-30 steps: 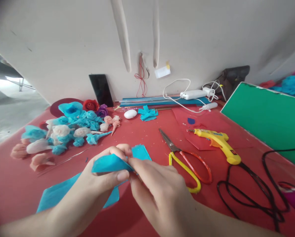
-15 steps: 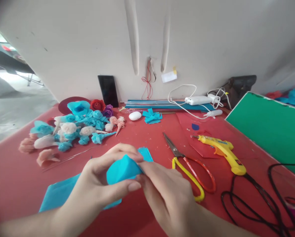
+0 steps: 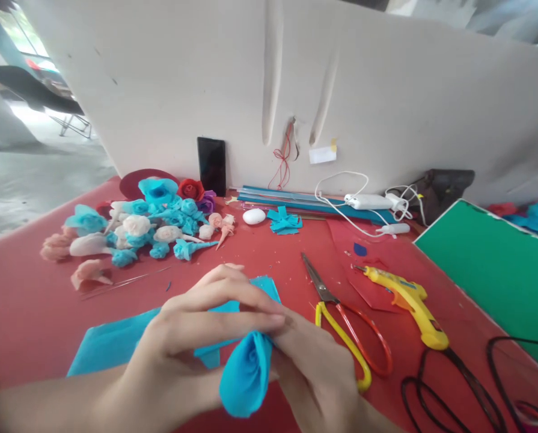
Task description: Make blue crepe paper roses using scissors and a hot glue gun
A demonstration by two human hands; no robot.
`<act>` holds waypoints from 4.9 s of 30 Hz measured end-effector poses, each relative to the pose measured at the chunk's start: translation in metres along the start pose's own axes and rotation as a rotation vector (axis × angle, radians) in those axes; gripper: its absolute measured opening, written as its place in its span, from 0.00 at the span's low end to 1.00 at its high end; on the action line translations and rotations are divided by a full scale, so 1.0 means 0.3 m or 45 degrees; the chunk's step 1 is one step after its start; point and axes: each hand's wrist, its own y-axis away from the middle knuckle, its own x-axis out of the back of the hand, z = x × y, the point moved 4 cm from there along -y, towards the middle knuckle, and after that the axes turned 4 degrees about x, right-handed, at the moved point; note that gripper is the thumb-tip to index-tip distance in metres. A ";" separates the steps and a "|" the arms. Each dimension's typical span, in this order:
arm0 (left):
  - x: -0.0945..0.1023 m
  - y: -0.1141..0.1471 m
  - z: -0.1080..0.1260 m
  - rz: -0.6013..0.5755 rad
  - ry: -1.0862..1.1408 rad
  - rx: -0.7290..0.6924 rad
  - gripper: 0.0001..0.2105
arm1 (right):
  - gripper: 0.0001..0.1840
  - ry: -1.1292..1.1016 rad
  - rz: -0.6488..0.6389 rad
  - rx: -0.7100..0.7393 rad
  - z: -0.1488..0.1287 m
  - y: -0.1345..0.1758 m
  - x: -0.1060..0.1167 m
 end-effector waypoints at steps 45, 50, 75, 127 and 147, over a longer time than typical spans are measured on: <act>0.036 -0.063 0.002 -0.328 -0.028 0.413 0.09 | 0.07 0.086 -0.396 -0.163 -0.032 -0.038 0.087; 0.033 -0.066 0.000 -0.367 -0.086 0.396 0.05 | 0.08 0.219 -0.404 -0.154 -0.025 -0.008 0.090; 0.019 -0.048 -0.046 -0.356 -0.042 0.700 0.02 | 0.05 0.352 -0.398 -0.170 0.001 -0.002 0.102; 0.016 -0.037 -0.034 -0.309 -0.215 0.562 0.10 | 0.06 0.343 -0.402 -0.241 -0.008 -0.029 0.102; 0.009 -0.016 -0.020 -0.389 -0.365 0.244 0.10 | 0.12 0.226 -0.274 -0.386 -0.009 -0.053 0.095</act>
